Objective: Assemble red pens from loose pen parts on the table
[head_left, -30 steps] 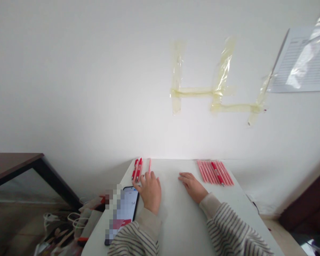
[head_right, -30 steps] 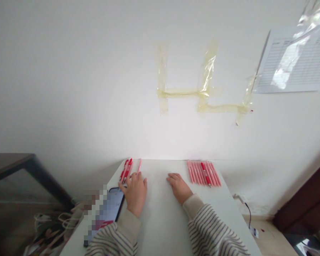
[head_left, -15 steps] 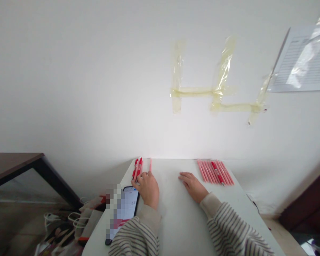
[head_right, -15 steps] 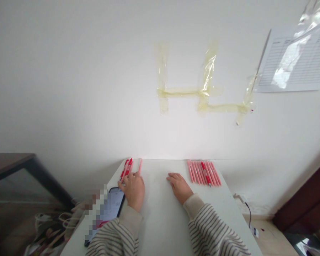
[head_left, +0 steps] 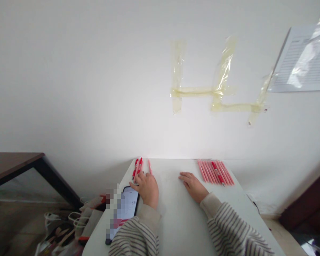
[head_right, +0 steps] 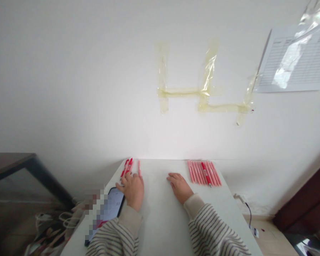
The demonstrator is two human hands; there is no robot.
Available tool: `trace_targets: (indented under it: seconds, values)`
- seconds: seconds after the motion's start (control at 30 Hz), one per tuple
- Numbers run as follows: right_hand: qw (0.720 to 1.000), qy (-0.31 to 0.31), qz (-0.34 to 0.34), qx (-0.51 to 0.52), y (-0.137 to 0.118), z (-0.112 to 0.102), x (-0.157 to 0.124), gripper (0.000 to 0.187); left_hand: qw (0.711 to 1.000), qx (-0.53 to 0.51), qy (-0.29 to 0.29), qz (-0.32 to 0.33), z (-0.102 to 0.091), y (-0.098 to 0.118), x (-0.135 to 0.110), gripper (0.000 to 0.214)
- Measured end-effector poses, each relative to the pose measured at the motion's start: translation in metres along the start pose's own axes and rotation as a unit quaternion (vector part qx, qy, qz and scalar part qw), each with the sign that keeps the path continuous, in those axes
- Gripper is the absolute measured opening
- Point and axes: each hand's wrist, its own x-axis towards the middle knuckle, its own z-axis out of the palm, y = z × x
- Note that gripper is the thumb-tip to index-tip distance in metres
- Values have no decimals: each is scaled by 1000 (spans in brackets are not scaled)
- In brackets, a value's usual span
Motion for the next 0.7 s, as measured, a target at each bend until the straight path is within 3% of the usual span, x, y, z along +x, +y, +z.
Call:
trace_targets:
  seconds: [0.23,0.47,0.7]
  values:
    - [1000,4,2,9,0,0,-1,40,995,-75,-8,69,-10,-2,-3,31]
    - [1000,21,0,12,1,-1,-1,41,985,-146,-7,96,-11,0,-2,24]
    - [993,117,-16,3,5,-2,-1,49,947,-270,1,175,2,8,-7,19]
